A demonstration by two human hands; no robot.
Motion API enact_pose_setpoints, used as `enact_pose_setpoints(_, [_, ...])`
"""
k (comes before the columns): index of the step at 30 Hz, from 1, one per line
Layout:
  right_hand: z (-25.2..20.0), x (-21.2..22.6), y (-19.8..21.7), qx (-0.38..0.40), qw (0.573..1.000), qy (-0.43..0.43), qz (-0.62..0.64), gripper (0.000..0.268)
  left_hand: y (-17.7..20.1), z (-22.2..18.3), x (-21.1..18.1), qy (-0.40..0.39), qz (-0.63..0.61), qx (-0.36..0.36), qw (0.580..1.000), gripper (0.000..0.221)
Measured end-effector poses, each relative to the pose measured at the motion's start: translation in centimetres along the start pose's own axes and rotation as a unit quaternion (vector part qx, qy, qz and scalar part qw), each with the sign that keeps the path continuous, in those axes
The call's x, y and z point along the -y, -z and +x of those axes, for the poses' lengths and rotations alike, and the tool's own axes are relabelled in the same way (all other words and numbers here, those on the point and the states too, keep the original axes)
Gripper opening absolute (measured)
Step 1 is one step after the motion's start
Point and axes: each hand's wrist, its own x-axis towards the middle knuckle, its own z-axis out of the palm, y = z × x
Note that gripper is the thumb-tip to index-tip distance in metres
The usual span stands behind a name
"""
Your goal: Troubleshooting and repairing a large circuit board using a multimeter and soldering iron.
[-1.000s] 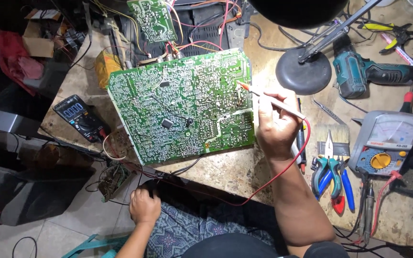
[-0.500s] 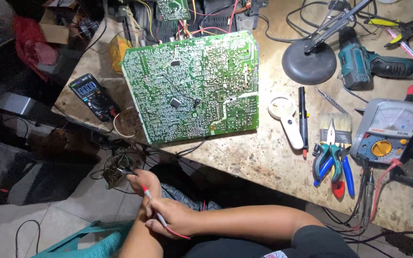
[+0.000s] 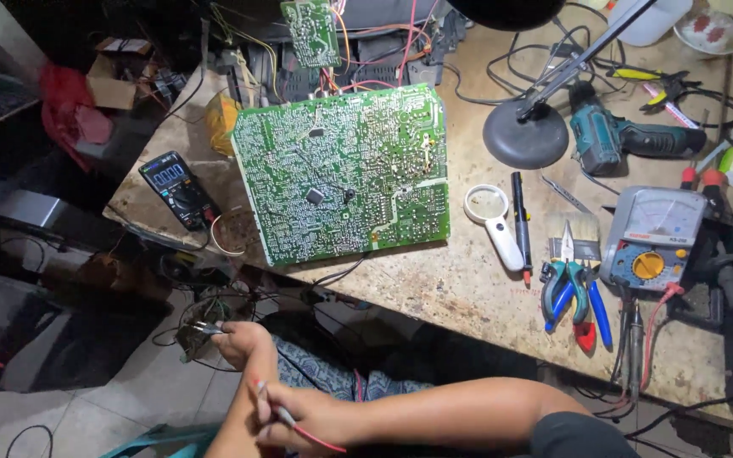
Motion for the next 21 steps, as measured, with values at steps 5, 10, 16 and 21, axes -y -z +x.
enact_pose_setpoints(5, [-3.0, 6.6, 4.0, 0.024, 0.977, 0.206, -0.058, 0.029, 0.8, 1.0, 0.0, -0.051, 0.118, 0.125, 0.984, 0.039])
enact_pose_setpoints(10, [-1.7, 6.2, 15.4, -0.243, 0.919, 0.290, -0.107, 0.030, 3.6, 0.9, 0.8, -0.194, 0.205, 0.268, 0.921, 0.046])
enact_pose_setpoints(16, [-0.8, 6.3, 22.1, -0.479, 0.786, 0.283, -0.270, 0.022, 1.6, 2.3, 3.6, -0.359, 0.267, 0.215, 0.868, 0.043])
enact_pose_setpoints(21, [-0.7, 5.4, 22.8, -0.549, 0.718, 0.308, -0.297, 0.018, 2.3, 1.6, -0.1, -0.288, 0.330, 0.245, 0.865, 0.044])
